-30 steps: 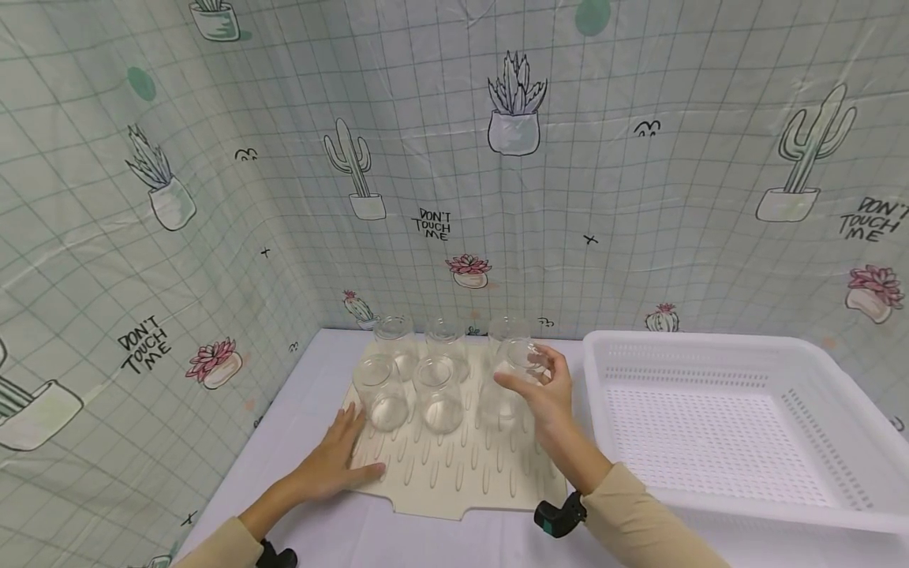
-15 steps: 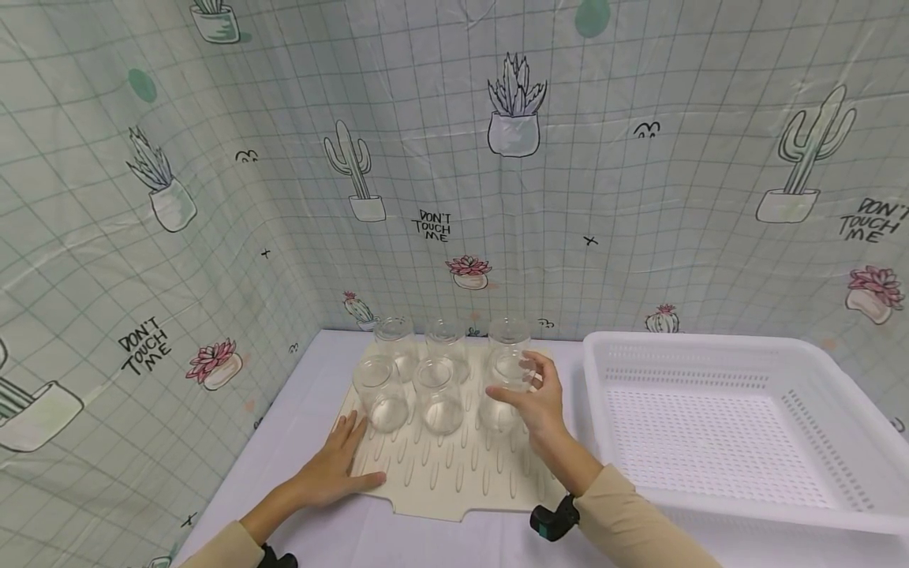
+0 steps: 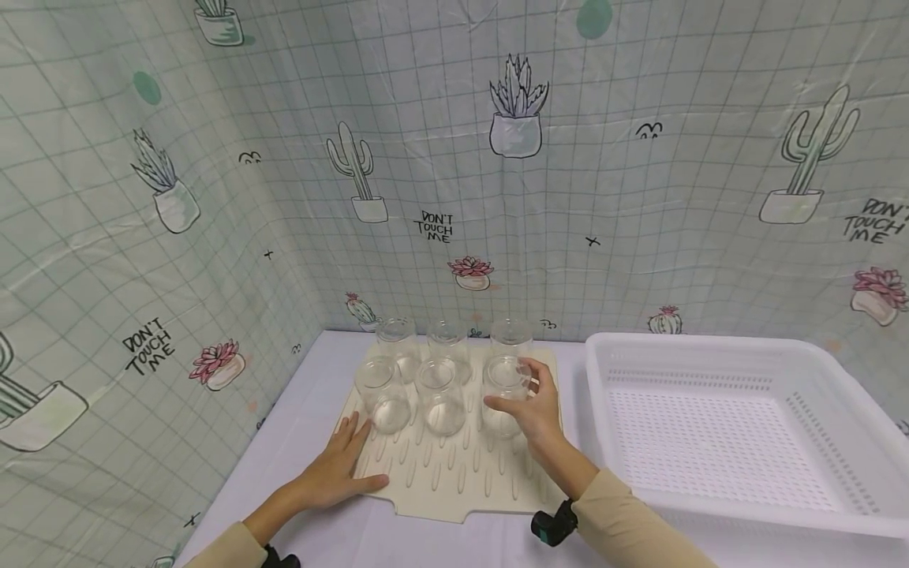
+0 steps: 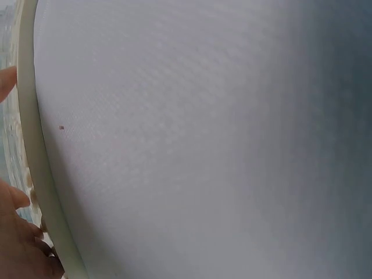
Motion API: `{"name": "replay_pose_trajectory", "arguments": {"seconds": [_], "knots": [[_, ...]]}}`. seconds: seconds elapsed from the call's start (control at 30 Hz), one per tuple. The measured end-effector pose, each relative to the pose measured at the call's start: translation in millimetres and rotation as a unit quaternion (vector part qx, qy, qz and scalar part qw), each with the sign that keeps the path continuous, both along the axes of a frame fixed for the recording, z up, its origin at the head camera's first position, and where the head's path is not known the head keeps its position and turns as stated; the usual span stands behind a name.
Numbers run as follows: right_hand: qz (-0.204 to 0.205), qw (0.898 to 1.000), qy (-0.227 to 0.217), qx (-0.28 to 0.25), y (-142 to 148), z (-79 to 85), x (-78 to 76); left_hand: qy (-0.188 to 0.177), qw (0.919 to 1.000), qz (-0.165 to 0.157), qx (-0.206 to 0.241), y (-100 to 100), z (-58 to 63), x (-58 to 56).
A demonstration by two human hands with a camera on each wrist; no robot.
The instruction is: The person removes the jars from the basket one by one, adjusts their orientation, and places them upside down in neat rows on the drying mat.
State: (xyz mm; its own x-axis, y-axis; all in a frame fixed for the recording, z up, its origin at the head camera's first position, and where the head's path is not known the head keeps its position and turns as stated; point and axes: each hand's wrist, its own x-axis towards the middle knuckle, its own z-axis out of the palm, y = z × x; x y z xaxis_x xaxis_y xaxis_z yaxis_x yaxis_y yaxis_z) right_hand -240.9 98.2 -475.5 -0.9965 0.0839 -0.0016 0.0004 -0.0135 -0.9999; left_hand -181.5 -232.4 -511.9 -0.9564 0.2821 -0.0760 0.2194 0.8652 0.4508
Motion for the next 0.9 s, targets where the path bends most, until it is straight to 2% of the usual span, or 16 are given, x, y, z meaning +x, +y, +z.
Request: {"name": "replay_pose_trajectory", "arguments": {"seconds": [0.2,0.43,0.57,0.9], "knots": [[0.008,1.000,0.015,0.011,-0.6,-1.4,-0.1,-0.005,1.0000,0.002,0.002,-0.3,-1.7,0.6],[0.016,0.998,0.020,0.055,0.0,-3.0,-1.7,-0.006,1.0000,-0.003,0.003,0.5,2.1,0.8],[0.024,0.998,0.029,0.058,1.2,-2.7,-3.1,-0.009,0.9999,-0.004,0.005,0.7,3.8,0.5],[0.034,0.997,0.011,0.069,4.4,-0.2,-3.0,-0.006,1.0000,-0.006,0.001,0.3,2.5,0.3]]}}
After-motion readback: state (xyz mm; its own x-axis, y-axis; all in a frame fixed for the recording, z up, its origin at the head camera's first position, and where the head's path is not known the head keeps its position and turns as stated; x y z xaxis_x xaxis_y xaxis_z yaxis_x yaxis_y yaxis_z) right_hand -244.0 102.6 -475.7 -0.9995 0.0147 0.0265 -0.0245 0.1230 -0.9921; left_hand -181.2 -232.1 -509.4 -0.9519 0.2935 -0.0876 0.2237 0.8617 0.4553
